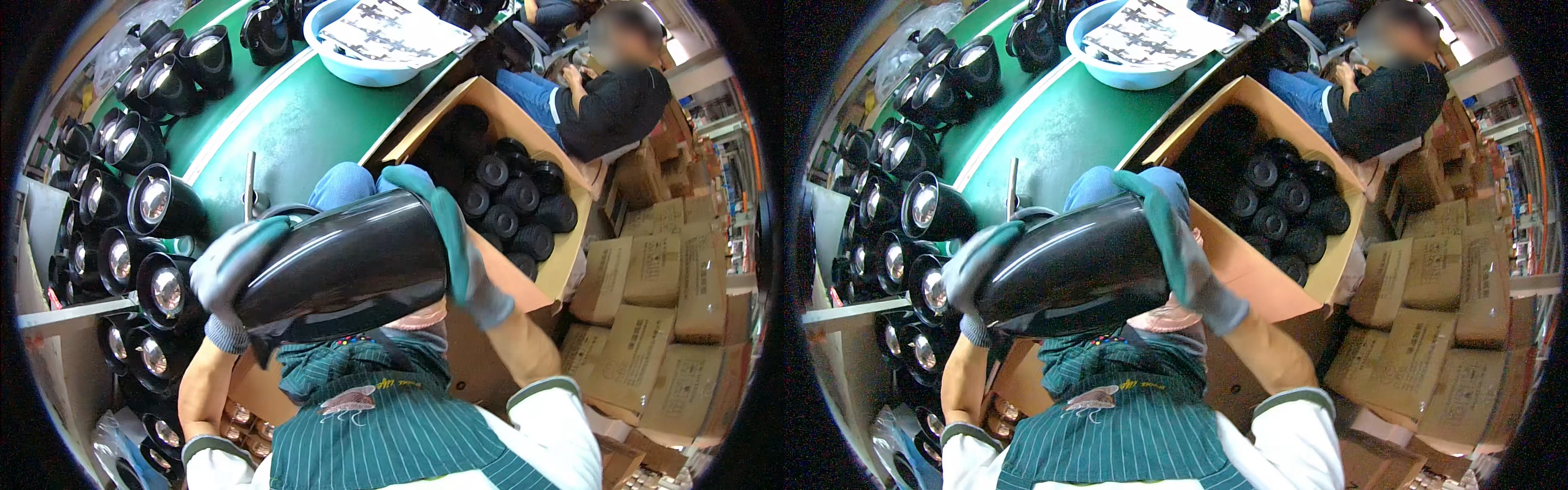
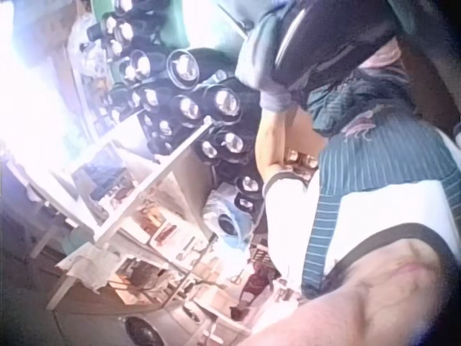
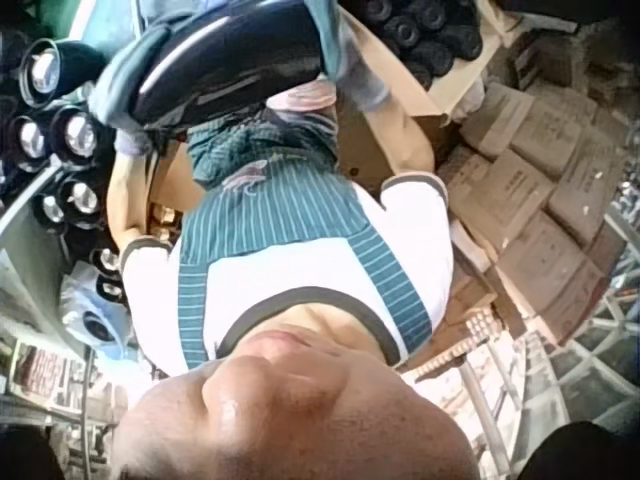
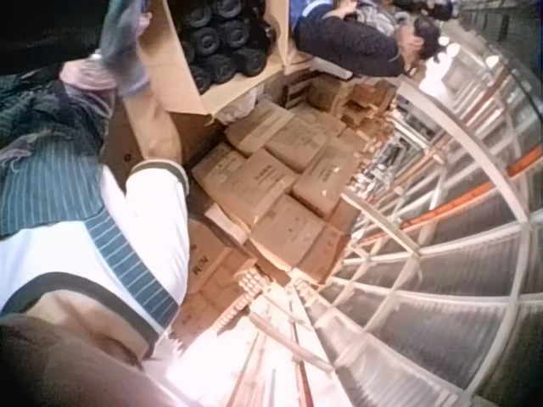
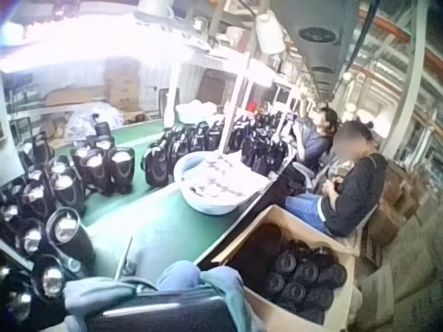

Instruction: The person sits on the floor and assembles black kettles by inserting a metal rod into the base and attaching a lid. They handle each kettle one at a time, placing the finished units on the table.

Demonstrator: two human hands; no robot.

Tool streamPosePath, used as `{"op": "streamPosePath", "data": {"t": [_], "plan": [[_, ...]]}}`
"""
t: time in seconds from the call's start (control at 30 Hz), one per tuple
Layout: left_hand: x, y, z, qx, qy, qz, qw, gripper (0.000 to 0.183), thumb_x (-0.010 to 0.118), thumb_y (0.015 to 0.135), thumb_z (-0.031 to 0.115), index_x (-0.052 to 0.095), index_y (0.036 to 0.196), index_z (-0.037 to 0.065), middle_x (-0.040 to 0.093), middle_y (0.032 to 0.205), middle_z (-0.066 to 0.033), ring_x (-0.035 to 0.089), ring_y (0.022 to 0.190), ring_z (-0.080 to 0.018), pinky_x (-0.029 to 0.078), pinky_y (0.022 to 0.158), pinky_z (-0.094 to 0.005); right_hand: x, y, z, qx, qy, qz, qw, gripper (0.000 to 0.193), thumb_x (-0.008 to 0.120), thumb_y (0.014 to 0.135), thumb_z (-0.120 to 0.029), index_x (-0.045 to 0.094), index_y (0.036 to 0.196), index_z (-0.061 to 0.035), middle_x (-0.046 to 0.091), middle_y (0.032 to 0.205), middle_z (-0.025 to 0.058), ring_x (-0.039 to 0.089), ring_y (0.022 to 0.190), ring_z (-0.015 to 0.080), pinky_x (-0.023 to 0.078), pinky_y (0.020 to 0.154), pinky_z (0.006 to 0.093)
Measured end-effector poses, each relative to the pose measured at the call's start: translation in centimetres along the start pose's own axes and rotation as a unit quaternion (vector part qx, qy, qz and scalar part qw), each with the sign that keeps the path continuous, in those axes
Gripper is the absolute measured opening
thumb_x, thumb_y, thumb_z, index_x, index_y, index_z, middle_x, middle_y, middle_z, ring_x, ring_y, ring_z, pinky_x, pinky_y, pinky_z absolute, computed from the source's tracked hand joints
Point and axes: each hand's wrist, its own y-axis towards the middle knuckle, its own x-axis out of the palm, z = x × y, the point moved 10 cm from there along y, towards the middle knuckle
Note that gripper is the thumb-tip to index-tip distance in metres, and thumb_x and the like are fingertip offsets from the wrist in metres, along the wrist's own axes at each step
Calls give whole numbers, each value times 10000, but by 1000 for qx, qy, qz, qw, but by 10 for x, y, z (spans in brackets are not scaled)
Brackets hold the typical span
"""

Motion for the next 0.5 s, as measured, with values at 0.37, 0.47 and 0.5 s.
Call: {"op": "streamPosePath", "data": {"t": [0.37, 0.47, 0.5], "plan": [[73, -126, -159, -346, -336, -57, 874, 398, 685, 954, 255, 661, 1240, -21, 710, 1137, -114, 693, 962, -191, 581, 845, -324, 25, -36, -23, -265, -366, -66, 890, 1027, 607, 900, -641, 232, 1609, -1, 211, 1645, 273, 262, 1496, 449, 211, 1222, 503], [105, -184, -180, -402, -393, -71, 824, 441, 679, 977, 255, 614, 1335, 7, 687, 1218, -127, 697, 973, -241, 585, 876, -360, 34, -32, -39, -299, -273, -61, 912, 1104, 621, 867, -692, 232, 1602, 34, 215, 1637, 318, 244, 1507, 490, 177, 1236, 528], [95, -155, -160, -378, -360, -55, 851, 443, 700, 959, 240, 626, 1324, 1, 700, 1201, -131, 709, 956, -252, 583, 883, -367, 24, -30, -28, -244, -209, -35, 946, 1042, 598, 910, -655, 245, 1593, 49, 248, 1632, 305, 268, 1508, 453, 188, 1241, 496]]}}
